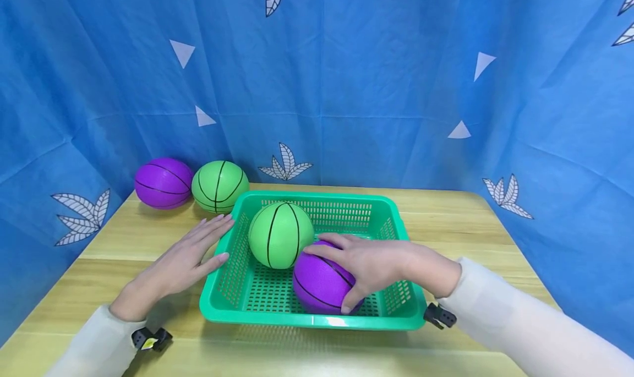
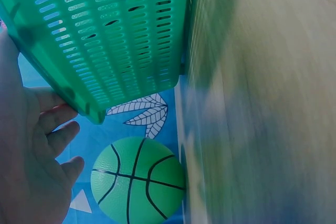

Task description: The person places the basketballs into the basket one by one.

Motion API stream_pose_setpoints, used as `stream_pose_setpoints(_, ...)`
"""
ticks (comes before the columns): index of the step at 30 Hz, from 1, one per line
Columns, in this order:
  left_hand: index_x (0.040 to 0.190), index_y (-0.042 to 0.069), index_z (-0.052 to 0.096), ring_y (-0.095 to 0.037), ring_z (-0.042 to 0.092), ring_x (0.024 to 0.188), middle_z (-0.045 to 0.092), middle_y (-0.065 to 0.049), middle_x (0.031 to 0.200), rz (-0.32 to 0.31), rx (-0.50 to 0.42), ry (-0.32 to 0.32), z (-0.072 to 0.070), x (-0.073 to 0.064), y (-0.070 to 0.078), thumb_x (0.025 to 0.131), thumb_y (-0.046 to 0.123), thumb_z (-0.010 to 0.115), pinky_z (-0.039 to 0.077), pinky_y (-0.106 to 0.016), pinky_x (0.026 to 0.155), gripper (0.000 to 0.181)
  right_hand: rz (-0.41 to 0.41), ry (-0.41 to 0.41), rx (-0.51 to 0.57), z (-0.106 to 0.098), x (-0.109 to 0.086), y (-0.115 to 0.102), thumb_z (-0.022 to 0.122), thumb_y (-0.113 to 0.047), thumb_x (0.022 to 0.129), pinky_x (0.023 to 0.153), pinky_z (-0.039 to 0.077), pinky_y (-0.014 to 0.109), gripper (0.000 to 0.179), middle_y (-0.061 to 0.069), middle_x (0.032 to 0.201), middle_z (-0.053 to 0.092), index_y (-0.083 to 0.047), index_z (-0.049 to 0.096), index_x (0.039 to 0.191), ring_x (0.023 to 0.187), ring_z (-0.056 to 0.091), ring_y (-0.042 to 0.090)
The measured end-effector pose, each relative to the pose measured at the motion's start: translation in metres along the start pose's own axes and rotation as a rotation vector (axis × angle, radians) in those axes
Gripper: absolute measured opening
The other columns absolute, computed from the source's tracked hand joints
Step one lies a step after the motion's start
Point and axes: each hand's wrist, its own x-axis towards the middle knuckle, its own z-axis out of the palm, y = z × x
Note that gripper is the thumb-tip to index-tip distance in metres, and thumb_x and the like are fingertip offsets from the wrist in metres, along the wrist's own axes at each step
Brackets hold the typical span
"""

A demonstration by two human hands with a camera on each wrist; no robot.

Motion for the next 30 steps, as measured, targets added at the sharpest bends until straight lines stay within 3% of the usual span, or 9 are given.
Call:
stream_pose_setpoints(14,0.155,0.010,0.027,-0.022,0.015,0.148,0.024,-0.006,0.160,0.004,-0.005,0.008,0.002,-0.001,-0.002,0.101,0.046,0.049,0.014,-0.046,0.119,0.069,0.008,0.008,-0.039,-0.011,0.000,-0.001,0.073,-0.062,0.075,0.102,0.040,0.054,0.099,0.005,0.159,0.022,-0.031,0.024,0.155,0.142,0.027,0.031)
stream_pose_setpoints(22,0.156,0.011,0.026,-0.022,0.014,0.148,0.023,-0.006,0.161,0.001,-0.001,-0.001,0.001,0.000,-0.003,0.101,0.047,0.048,0.012,-0.045,0.120,0.069,-0.076,0.075,-0.087,-0.017,0.004,-0.003,0.065,-0.065,0.081,0.109,0.035,0.052,0.092,0.007,0.158,0.026,-0.023,0.028,0.155,0.144,0.025,0.028)
stream_pose_setpoints(30,0.156,0.011,0.026,-0.022,0.015,0.148,0.024,-0.005,0.160,-0.004,-0.009,0.003,0.001,-0.001,-0.003,0.101,0.048,0.047,0.014,-0.046,0.119,0.069,-0.057,0.155,-0.088,-0.021,-0.002,-0.003,0.065,-0.062,0.083,0.111,0.034,0.049,0.089,0.001,0.158,0.027,-0.024,0.030,0.155,0.144,0.024,0.026)
